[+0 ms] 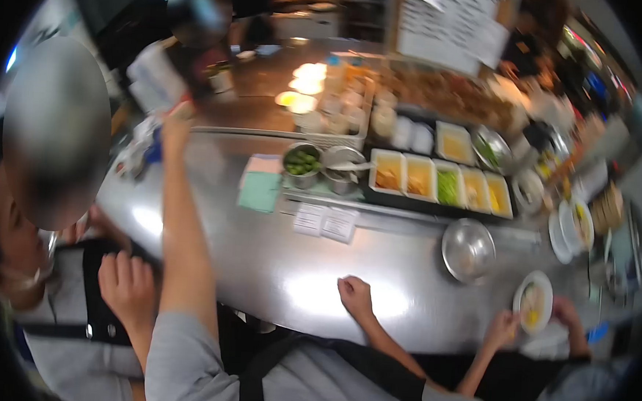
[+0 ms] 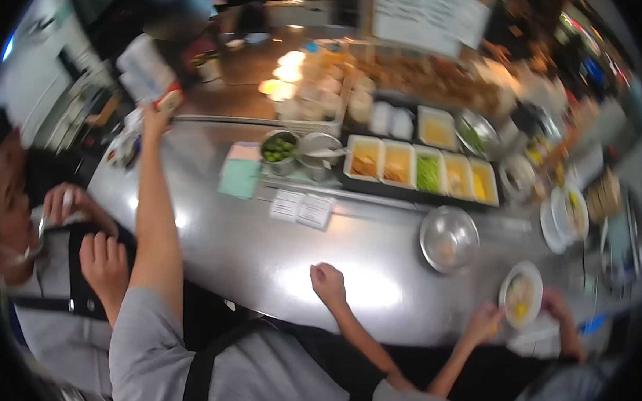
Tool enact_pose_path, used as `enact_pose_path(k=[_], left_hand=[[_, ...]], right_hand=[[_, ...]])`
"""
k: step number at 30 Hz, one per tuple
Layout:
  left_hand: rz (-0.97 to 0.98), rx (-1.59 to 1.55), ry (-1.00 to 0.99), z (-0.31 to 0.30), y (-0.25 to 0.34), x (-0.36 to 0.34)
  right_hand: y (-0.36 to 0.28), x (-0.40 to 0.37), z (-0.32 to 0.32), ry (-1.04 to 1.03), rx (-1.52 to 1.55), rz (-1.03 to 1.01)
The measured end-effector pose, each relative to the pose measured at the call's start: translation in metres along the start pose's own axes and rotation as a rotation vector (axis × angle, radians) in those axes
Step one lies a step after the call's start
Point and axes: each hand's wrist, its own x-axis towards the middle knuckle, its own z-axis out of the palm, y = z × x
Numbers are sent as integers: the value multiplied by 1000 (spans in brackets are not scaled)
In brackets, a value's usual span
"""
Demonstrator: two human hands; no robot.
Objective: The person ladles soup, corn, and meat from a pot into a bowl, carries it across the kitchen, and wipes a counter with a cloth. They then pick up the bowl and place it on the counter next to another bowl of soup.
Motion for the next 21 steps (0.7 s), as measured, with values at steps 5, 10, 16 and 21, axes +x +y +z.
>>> enact_pose_path(k=[5,10,16,21], left_hand=[[106,-354,-276,8,11,-11],[26,-448,-206,23,26,-151],[-200,-364,-324,50,20,-379],[-59,-225,-242,39,21,-412]], right_hand=[[1,0,-3,2,48,-5],[-2,1,-1,31,26,10],[0,-1,-3,35,-23,-75],[0,0,2,10,-37,-57]])
